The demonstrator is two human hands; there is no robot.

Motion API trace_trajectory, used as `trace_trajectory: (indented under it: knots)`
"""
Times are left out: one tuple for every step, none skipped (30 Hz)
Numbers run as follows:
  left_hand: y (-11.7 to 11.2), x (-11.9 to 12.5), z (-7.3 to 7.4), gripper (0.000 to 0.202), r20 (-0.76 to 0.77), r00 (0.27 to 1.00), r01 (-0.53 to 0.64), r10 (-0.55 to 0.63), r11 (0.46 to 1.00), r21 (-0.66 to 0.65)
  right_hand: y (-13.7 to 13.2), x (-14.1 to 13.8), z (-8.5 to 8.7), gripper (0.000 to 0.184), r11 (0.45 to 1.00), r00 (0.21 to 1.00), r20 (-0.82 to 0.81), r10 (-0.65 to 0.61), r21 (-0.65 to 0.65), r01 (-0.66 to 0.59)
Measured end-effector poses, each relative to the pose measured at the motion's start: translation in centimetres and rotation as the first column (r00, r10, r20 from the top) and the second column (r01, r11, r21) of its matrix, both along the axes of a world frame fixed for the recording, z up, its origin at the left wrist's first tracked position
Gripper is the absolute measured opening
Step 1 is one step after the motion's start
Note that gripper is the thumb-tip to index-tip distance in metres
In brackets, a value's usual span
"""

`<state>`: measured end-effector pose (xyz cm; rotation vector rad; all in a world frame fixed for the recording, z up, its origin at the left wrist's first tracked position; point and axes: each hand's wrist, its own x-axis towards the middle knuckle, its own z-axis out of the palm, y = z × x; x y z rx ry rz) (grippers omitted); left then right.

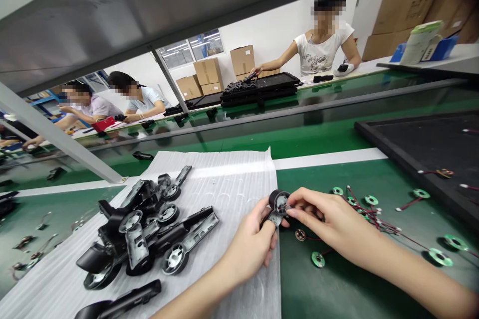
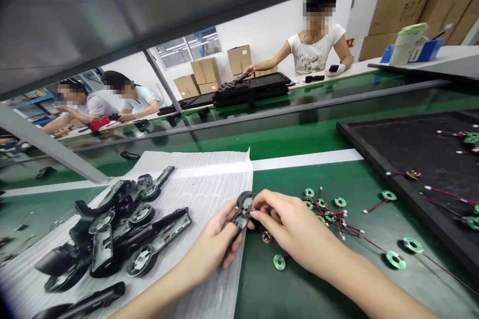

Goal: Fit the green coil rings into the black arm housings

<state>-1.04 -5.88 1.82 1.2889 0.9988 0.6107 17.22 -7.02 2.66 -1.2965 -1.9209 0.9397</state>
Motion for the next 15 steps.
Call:
trace_trajectory:
  knots:
    - [0.0,0.0,0.0,0.046,-0.002,1.0,0.01,-0.01,1.0,-0.004,0.0,0.0,-0.1,0.011,1.0,1.0,0.01,-0.003,0.012,0.003]
    - [-0.1,0.0,0.1,0.046,-0.004,1.0,0.012,-0.012,1.0,-0.01,0.0,-0.1,-0.1,0.011,1.0,1.0,0.019,-0.017,0.021,0.017]
    - [-0.1,0.0,0.1,0.046,-0.006,1.0,0.009,-0.009,1.0,-0.019,0.0,-0.1,-0.2,0.011,0.998,0.998,0.027,-0.049,0.031,0.048]
    - [-0.1,0.1,0.2,0.047,-0.006,1.0,0.004,-0.004,1.0,-0.03,0.0,-0.1,-0.4,0.011,0.995,0.995,0.032,-0.095,0.042,0.094]
    - [-0.1,0.1,0.3,0.046,-0.007,1.0,0.0,-0.001,0.999,-0.036,0.0,-0.2,-0.5,0.012,0.988,0.988,0.033,-0.149,0.049,0.147]
    - [-0.2,0.1,0.4,0.046,-0.011,1.0,0.001,-0.001,0.999,-0.036,0.1,-0.2,-0.7,0.013,0.98,0.98,0.025,-0.196,0.044,0.195]
    - [-0.2,0.1,0.5,0.045,-0.022,1.0,0.006,-0.007,1.0,-0.025,0.1,-0.2,-0.8,0.015,0.974,0.974,0.002,-0.225,0.02,0.225]
    - [-0.2,0.1,0.5,0.045,-0.038,0.999,0.015,-0.015,1.0,-0.004,0.2,-0.2,-1.0,0.018,0.974,0.973,-0.038,-0.226,-0.026,0.225]
    - [-0.2,0.1,0.5,0.044,-0.057,0.998,0.026,-0.025,0.999,0.023,0.3,-0.1,-1.1,0.02,0.978,0.975,-0.093,-0.2,-0.087,0.192]
    - [-0.1,0.0,0.5,0.044,-0.077,0.996,0.04,-0.035,0.998,0.054,0.4,-0.1,-1.3,0.022,0.979,0.975,-0.158,-0.159,-0.151,0.135]
    - [-0.2,0.0,0.5,0.043,-0.095,0.994,0.054,-0.046,0.995,0.083,0.5,0.0,-1.4,0.023,0.977,0.967,-0.224,-0.118,-0.201,0.072]
    - [-0.2,0.0,0.4,0.042,-0.11,0.992,0.066,-0.054,0.992,0.107,0.6,0.1,-1.5,0.024,0.973,0.957,-0.278,-0.084,-0.232,0.018]
    - [-0.2,0.0,0.4,0.041,-0.121,0.991,0.074,-0.058,0.989,0.126,0.7,0.1,-1.6,0.024,0.969,0.947,-0.314,-0.06,-0.246,-0.02]
    - [-0.3,0.0,0.4,0.04,-0.127,0.99,0.075,-0.058,0.988,0.137,0.8,0.2,-1.6,0.024,0.968,0.942,-0.333,-0.047,-0.249,-0.04]
    - [-0.3,0.0,0.5,0.04,-0.128,0.99,0.072,-0.054,0.988,0.14,0.8,0.2,-1.5,0.024,0.968,0.942,-0.334,-0.041,-0.246,-0.045]
